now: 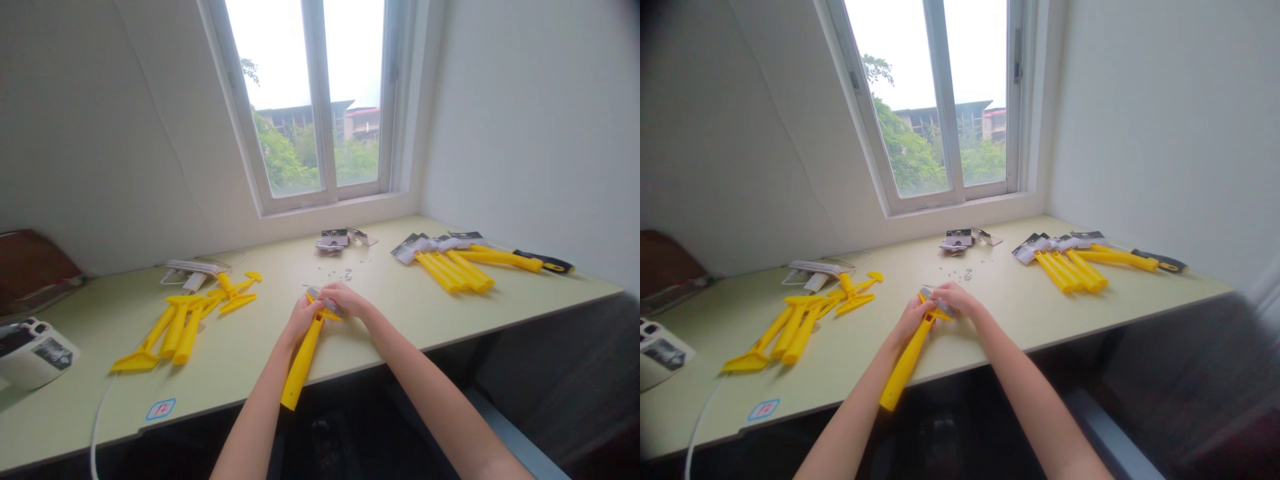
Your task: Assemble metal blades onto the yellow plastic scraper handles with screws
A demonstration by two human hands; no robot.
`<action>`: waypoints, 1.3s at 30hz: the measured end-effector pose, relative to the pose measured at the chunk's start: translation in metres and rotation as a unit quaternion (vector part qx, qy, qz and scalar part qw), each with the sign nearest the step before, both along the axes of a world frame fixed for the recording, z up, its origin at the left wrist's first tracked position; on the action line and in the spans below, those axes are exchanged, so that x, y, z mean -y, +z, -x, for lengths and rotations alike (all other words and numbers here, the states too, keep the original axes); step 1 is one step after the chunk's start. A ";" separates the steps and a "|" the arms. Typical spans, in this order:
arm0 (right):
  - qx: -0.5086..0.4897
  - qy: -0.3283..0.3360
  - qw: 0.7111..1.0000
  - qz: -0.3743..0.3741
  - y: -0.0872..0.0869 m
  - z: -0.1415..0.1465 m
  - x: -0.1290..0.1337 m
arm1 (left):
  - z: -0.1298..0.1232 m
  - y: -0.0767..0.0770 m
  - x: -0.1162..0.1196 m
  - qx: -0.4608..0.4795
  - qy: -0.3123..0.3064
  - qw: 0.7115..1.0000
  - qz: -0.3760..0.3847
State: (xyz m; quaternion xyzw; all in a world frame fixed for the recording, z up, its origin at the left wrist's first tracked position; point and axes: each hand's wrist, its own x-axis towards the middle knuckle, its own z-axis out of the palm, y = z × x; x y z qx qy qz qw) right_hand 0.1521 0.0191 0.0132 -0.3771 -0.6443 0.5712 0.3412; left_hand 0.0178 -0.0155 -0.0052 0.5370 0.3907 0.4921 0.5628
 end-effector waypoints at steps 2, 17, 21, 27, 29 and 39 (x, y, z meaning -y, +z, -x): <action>-0.001 0.002 1.000 0.010 0.000 0.000 0.000 | 0.000 0.000 0.000 0.002 -0.003 1.000 -0.002; -0.002 -0.388 0.903 -0.184 0.000 -0.013 -0.015 | 0.010 0.000 -0.015 0.030 0.197 0.980 0.022; 0.042 -0.468 0.868 -0.158 0.000 -0.026 -0.018 | 0.013 0.004 -0.014 0.046 0.257 0.965 0.027; 0.120 -0.425 0.886 -0.139 -0.006 -0.028 -0.029 | 0.013 0.006 -0.013 0.061 0.281 0.957 0.033; 0.136 -0.403 0.894 -0.140 -0.009 -0.025 -0.032 | 0.013 0.005 -0.013 0.061 0.300 0.951 0.034; 0.215 -0.258 0.875 -0.348 0.018 0.039 -0.014 | 0.012 0.001 -0.014 -0.004 0.290 0.956 0.036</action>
